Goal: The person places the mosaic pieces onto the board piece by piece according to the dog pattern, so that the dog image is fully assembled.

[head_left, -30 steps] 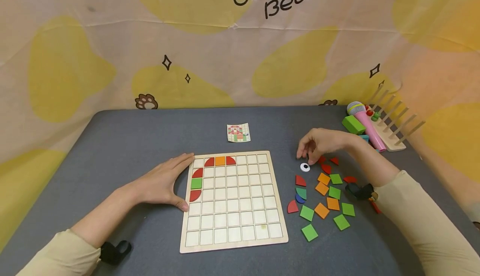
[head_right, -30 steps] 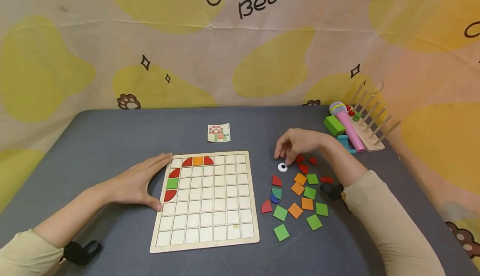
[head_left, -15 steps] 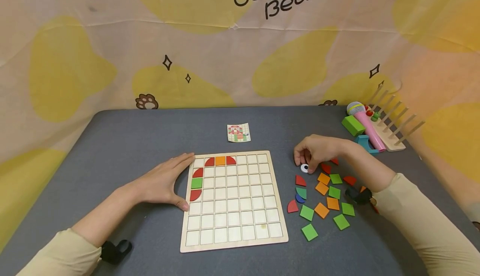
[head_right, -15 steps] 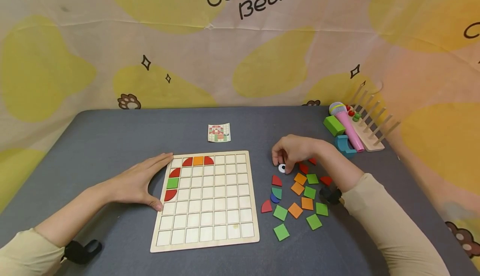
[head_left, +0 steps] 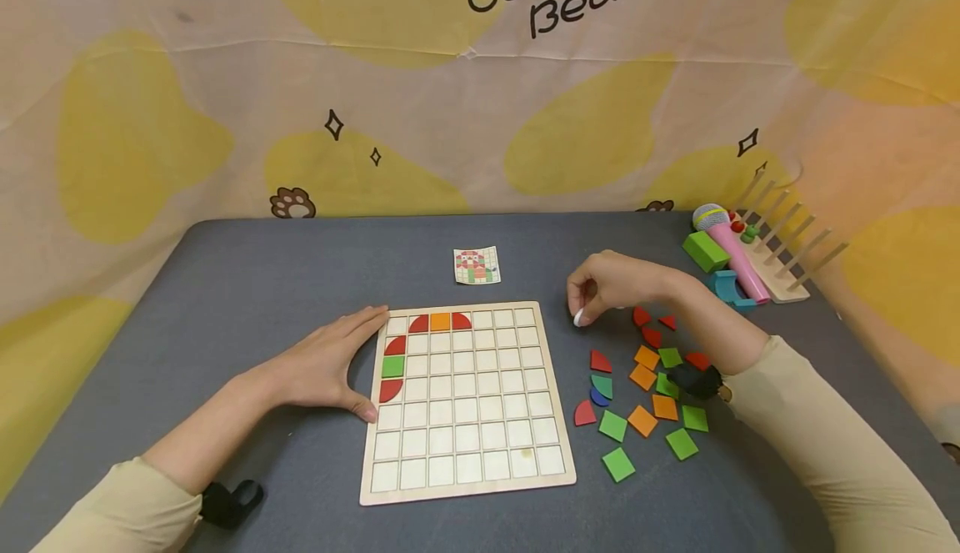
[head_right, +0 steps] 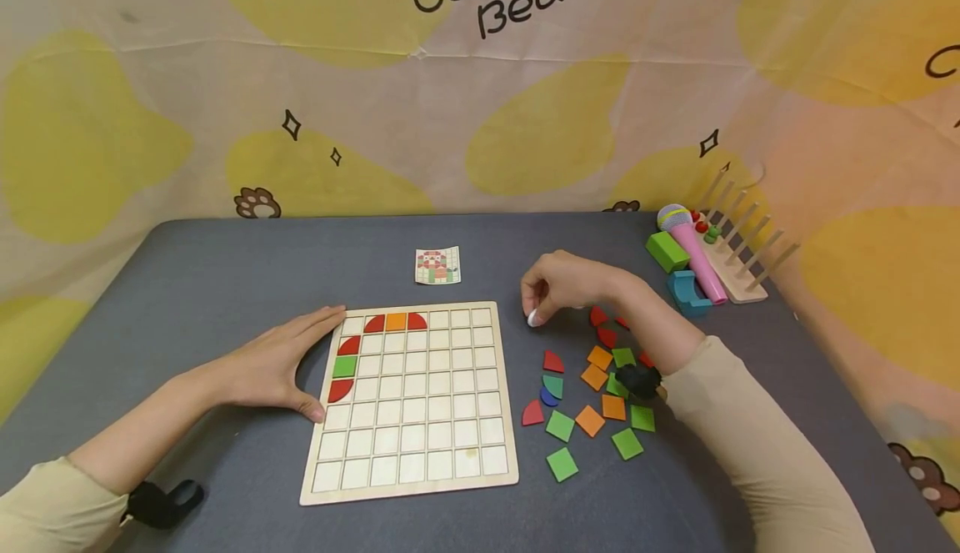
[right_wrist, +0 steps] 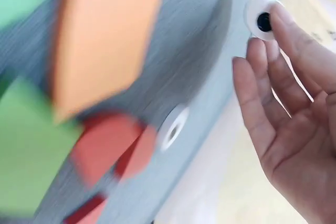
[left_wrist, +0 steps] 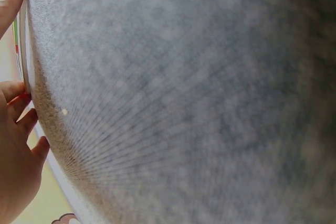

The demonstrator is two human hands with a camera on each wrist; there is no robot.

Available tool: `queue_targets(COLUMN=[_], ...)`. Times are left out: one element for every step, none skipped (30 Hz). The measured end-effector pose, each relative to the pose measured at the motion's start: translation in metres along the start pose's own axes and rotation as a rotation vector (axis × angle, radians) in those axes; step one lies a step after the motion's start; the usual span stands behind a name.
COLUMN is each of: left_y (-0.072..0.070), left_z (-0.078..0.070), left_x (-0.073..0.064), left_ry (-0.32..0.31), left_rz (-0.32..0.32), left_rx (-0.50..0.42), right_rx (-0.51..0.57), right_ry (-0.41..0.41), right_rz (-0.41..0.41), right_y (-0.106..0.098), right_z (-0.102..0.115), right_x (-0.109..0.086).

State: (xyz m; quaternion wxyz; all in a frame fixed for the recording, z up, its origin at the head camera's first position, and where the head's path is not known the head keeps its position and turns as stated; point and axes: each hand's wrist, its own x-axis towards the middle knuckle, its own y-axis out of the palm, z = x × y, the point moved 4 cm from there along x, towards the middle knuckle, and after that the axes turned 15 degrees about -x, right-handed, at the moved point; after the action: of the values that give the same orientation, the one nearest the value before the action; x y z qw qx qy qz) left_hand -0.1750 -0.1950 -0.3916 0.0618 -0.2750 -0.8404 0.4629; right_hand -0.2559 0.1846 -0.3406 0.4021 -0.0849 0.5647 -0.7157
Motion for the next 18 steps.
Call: queue_targets(left_y=[0.000,0.000,0.000,0.000,-0.001,-0.001,-0.001,-0.001,-0.001,-0.001,-0.001,-0.002,-0.002,-0.002,-0.002,-0.002,-0.003,-0.003], left_z=[0.000,0.001,0.001,0.001,0.001,0.001,0.000,0.000,0.000,0.000,0.000,0.000,0.000,0.000,-0.001,-0.001,-0.001,-0.001], left_x=[0.000,0.000,0.000,0.000,0.000,-0.001,-0.001,-0.001,-0.001,-0.001,-0.001,-0.001,-0.001,-0.002,-0.002,-0.002,-0.002,-0.002], left_ry=[0.000,0.001,0.005,0.005,0.007,0.011,0.014,0.017,0.017,0.014,0.016,0.017,0.016,0.016,0.015,0.017,0.017,0.017], left_rz=[0.000,-0.001,-0.003,-0.004,-0.007,-0.009,-0.012,-0.014,-0.015,-0.014,-0.014,-0.013,-0.011,-0.009,-0.006,-0.004,-0.003,-0.003], left_rx=[-0.001,-0.002,-0.002,-0.003,-0.003,-0.003,-0.004,-0.004,-0.005,-0.006,-0.007,-0.006,-0.006,-0.006,-0.006,-0.006,-0.006,-0.005], right_rx=[0.008,0.017,0.029,0.035,0.041,0.049,0.053,0.059,0.065,0.067,0.072,0.078,0.085,0.092,0.097,0.104,0.112,0.117], right_ry=[-0.011,-0.022,-0.032,-0.041,-0.052,-0.063,-0.071,-0.076,-0.082,-0.089,-0.098,-0.108,-0.113,-0.121,-0.128,-0.138,-0.148,-0.156], right_rz=[-0.032,-0.063,-0.094,-0.124,-0.150,-0.173,-0.190,-0.203,-0.212,-0.219,-0.225,-0.229,-0.231,-0.235,-0.238,-0.242,-0.245,-0.247], right_y=[-0.002,-0.004,-0.005,-0.006,-0.007,-0.008,-0.008,-0.009,-0.009,-0.009,-0.009,-0.009,-0.009,-0.009,-0.009,-0.009,-0.009,-0.009], right_z=[0.005,0.010,0.015,0.020,0.026,0.031,0.037,0.043,0.048,0.053,0.058,0.064,0.069,0.073,0.077,0.081,0.085,0.089], right_x=[0.003,0.007,0.011,0.015,0.019,0.023,0.028,0.032,0.037,0.042,0.046,0.050,0.054,0.058,0.062,0.065,0.068,0.071])
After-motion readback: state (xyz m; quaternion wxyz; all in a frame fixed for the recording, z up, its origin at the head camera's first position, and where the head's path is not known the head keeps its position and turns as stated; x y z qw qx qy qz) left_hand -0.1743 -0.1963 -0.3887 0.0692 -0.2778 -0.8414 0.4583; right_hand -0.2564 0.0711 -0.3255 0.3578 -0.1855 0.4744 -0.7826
